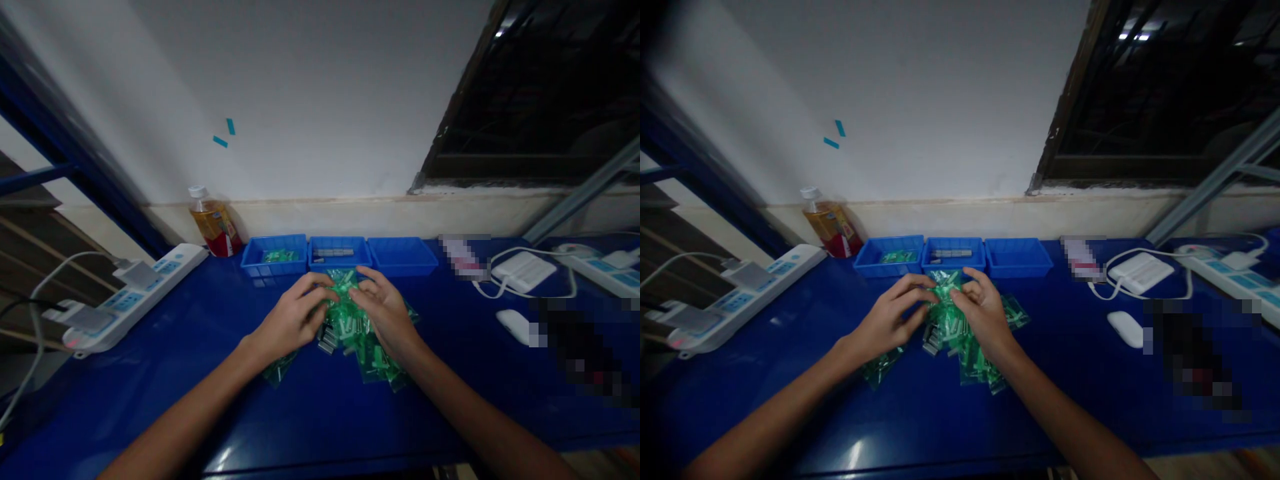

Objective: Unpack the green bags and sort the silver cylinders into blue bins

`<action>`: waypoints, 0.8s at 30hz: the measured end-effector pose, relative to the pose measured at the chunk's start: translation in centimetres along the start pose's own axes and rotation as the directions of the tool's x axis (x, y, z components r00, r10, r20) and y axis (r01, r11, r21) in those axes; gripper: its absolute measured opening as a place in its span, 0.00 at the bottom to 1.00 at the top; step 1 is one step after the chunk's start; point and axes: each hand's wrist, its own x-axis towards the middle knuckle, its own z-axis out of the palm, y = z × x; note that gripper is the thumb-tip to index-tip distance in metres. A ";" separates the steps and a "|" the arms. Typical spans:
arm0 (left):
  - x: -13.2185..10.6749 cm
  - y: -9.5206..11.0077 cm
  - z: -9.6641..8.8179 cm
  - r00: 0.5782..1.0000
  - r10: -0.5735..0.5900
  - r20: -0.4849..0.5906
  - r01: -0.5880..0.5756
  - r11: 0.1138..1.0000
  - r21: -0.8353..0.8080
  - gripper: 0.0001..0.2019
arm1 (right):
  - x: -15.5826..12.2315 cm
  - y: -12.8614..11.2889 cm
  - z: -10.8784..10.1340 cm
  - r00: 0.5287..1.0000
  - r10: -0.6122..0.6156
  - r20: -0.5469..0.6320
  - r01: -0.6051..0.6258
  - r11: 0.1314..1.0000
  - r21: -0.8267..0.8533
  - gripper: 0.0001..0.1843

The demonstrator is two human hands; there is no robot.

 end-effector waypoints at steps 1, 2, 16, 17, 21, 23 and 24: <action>-0.2 -0.3 0.3 0.999 -0.044 -0.018 0.043 0.996 -0.075 0.10 | -0.1 0.1 -0.2 0.999 -0.032 -0.014 0.031 0.999 -0.026 0.24; -0.3 -0.5 0.5 0.993 -0.108 -0.045 0.100 0.983 -0.152 0.14 | -0.3 0.3 -0.3 0.998 -0.068 -0.017 0.067 0.996 -0.065 0.22; 1.0 -7.0 -7.1 0.965 -0.116 -0.236 0.233 0.793 0.563 0.12 | -0.2 -0.2 -0.8 0.827 -0.478 0.297 0.530 0.485 -0.696 0.06; 1.0 -7.9 -7.2 0.959 -0.145 -0.242 0.266 0.753 0.602 0.11 | 0.0 -0.1 -1.0 0.828 -0.466 0.311 0.526 0.455 -0.719 0.06; 0.3 -8.2 -5.8 0.959 -0.186 -0.215 0.282 0.729 0.624 0.15 | -0.3 0.3 -1.6 0.827 -0.345 0.444 0.541 0.273 -0.795 0.15; -0.1 -6.4 -4.3 0.968 -0.172 -0.182 0.246 0.790 0.562 0.15 | -0.8 0.3 -1.5 0.821 -0.276 0.499 0.555 0.186 -0.811 0.19; -0.2 -5.3 -3.5 0.975 -0.176 -0.139 0.223 0.826 0.518 0.15 | -1.0 0.3 -1.4 0.816 -0.247 0.522 0.565 0.151 -0.811 0.20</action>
